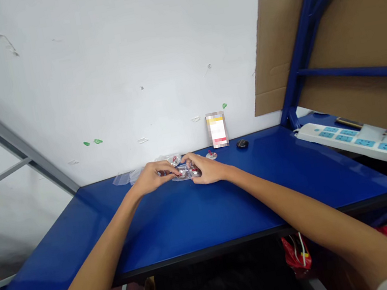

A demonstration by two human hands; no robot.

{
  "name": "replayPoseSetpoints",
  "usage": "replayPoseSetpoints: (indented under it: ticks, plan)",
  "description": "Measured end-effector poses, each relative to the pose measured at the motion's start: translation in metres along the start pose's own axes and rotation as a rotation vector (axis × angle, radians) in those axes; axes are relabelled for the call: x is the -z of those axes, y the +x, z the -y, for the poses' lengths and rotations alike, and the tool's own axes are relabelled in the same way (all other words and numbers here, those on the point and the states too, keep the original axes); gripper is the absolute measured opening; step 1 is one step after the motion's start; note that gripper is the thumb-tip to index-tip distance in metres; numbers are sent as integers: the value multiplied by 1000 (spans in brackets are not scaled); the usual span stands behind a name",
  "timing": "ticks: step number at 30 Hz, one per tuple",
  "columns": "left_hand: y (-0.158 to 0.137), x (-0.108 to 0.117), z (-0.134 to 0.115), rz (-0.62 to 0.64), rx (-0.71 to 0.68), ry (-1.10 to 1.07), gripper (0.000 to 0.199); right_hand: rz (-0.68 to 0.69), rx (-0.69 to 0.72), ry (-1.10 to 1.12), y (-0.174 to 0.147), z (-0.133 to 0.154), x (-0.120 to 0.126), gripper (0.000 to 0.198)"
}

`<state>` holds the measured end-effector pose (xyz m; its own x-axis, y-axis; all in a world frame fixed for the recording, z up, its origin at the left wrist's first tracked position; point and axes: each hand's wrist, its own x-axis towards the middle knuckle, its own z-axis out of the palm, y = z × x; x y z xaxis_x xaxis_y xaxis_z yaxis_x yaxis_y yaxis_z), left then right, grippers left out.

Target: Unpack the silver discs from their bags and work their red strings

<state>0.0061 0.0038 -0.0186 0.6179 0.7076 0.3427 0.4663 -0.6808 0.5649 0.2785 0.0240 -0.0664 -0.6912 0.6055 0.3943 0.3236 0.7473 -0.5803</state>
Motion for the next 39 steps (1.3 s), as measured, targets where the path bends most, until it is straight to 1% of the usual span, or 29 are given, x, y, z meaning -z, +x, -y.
replayPoseSetpoints:
  ticks: [3,5,9,12,15,18,23,25,29,32,35,37,39]
  plan:
    - [0,-2,3,-19,-15,-32,18,-11,12,-15,0,1,-1,66]
    - [0,-5,4,-42,11,-56,19,-7,16,-27,0,2,-1,66]
    - [-1,-7,1,-22,177,-148,32,-16,10,-39,0,2,-3,64]
    - [-1,-7,-3,-23,240,-245,36,-46,27,-26,0,0,-5,64]
    - [0,-11,-6,-87,274,-292,36,-80,57,-42,0,-1,-6,65]
    - [2,-16,-9,-154,313,-277,36,-100,80,-81,1,0,-6,66]
    - [3,-22,-11,-203,352,-254,32,-104,88,-104,2,3,-7,69]
    - [3,-24,-9,-215,350,-241,29,-106,90,-128,2,4,-8,70]
    - [3,-30,-8,-178,299,-221,29,-91,103,-178,2,8,-10,73]
    - [3,-33,-14,-171,278,-226,30,-94,112,-181,2,10,-12,71]
    - [2,-30,-22,-169,252,-179,25,-121,129,-167,3,7,-12,69]
    - [1,-26,-25,-232,209,-72,21,-144,123,-155,3,3,-12,69]
    - [0,-21,-25,-344,160,30,18,-165,98,-137,3,0,-13,69]
